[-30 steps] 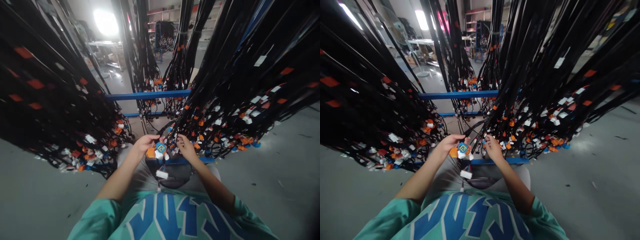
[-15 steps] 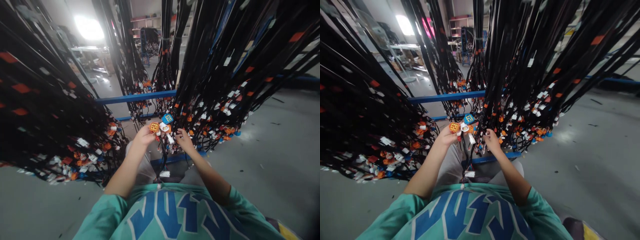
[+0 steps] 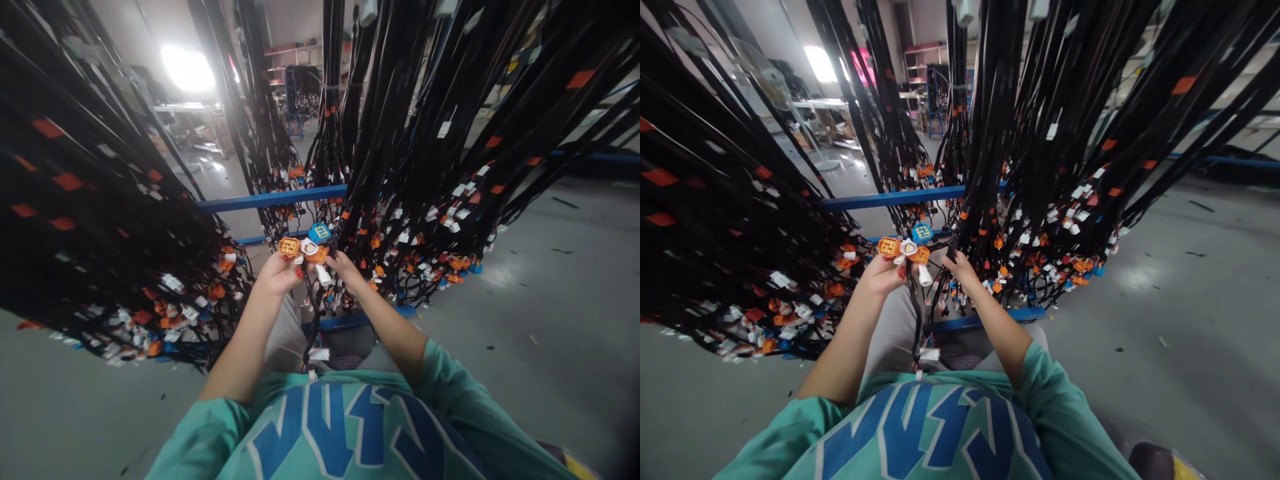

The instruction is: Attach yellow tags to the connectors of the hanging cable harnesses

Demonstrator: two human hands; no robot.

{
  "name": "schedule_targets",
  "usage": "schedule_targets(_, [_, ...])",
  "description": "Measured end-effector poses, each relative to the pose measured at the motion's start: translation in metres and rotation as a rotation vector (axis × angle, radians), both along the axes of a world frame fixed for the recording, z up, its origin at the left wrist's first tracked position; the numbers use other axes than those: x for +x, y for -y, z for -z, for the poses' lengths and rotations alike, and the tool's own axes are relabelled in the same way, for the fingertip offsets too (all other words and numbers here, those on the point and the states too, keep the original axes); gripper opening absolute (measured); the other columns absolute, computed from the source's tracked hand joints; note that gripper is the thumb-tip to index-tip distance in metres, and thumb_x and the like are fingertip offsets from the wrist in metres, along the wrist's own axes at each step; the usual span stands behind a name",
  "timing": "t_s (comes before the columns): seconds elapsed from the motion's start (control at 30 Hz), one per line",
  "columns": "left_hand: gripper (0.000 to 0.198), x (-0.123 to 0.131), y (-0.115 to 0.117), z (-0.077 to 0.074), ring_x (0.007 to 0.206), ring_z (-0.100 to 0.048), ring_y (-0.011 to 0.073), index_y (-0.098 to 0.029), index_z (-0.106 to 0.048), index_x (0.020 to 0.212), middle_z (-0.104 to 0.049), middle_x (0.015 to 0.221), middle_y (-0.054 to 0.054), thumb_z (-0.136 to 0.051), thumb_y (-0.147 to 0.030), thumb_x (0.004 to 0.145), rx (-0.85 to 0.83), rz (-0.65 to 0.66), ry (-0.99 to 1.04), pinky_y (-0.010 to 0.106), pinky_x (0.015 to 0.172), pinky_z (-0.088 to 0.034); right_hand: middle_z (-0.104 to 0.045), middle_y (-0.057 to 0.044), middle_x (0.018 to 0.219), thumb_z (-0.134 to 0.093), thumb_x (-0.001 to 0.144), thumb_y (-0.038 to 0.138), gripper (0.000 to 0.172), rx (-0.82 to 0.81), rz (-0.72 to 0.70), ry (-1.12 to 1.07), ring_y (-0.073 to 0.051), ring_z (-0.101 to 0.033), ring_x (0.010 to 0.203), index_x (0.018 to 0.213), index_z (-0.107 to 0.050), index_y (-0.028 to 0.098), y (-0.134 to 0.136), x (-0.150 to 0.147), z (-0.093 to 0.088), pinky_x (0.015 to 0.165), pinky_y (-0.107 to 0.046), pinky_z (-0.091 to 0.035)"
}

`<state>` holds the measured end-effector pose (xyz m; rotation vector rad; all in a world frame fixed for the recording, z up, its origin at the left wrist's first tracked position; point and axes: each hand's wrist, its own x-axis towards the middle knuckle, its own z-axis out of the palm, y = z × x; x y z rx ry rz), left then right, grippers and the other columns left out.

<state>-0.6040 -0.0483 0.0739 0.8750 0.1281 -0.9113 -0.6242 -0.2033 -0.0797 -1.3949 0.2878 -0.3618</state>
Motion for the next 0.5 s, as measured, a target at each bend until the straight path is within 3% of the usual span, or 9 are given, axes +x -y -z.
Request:
schedule_targets(0.13, [0.023, 0.019, -0.026, 0.007, 0.060, -0.057, 0.0157, -0.011, -0.057, 0.093, -0.054, 0.061, 0.004, -0.036, -0.014, 0.085, -0.044, -0.052, 0.010, 0.026, 0.052, -0.052, -0.068, -0.005, 0.092, -0.074, 0.059, 0.039, 0.042, 0.035, -0.145, -0.118, -0.019, -0.060, 0.091, 0.091, -0.064, 0.015, 0.001, -0.001, -0.005, 0.090, -0.034, -0.042])
schedule_targets(0.3, [0.025, 0.055, -0.054, 0.029, 0.052, -0.050, 0.0090, -0.009, -0.055, 0.101, -0.054, 0.069, 0.007, -0.044, -0.024, 0.084, -0.015, 0.098, -0.180, 0.012, 0.036, -0.040, -0.067, -0.003, 0.073, -0.073, 0.062, 0.039, 0.030, 0.118, -0.278, -0.195, -0.014, -0.060, 0.069, 0.072, -0.066, 0.012, 0.001, -0.011, -0.004, 0.078, -0.030, -0.046])
schedule_targets(0.5, [0.034, 0.076, -0.055, 0.048, 0.041, -0.043, 0.0073, -0.006, -0.055, 0.099, -0.052, 0.060, 0.006, -0.032, -0.030, 0.090, 0.107, 0.144, -0.104, 0.012, 0.030, -0.033, -0.066, -0.003, 0.071, -0.070, 0.069, 0.034, 0.024, 0.364, -0.492, -0.220, -0.018, -0.065, 0.071, 0.072, -0.058, 0.014, 0.000, -0.029, -0.004, 0.068, -0.033, -0.052])
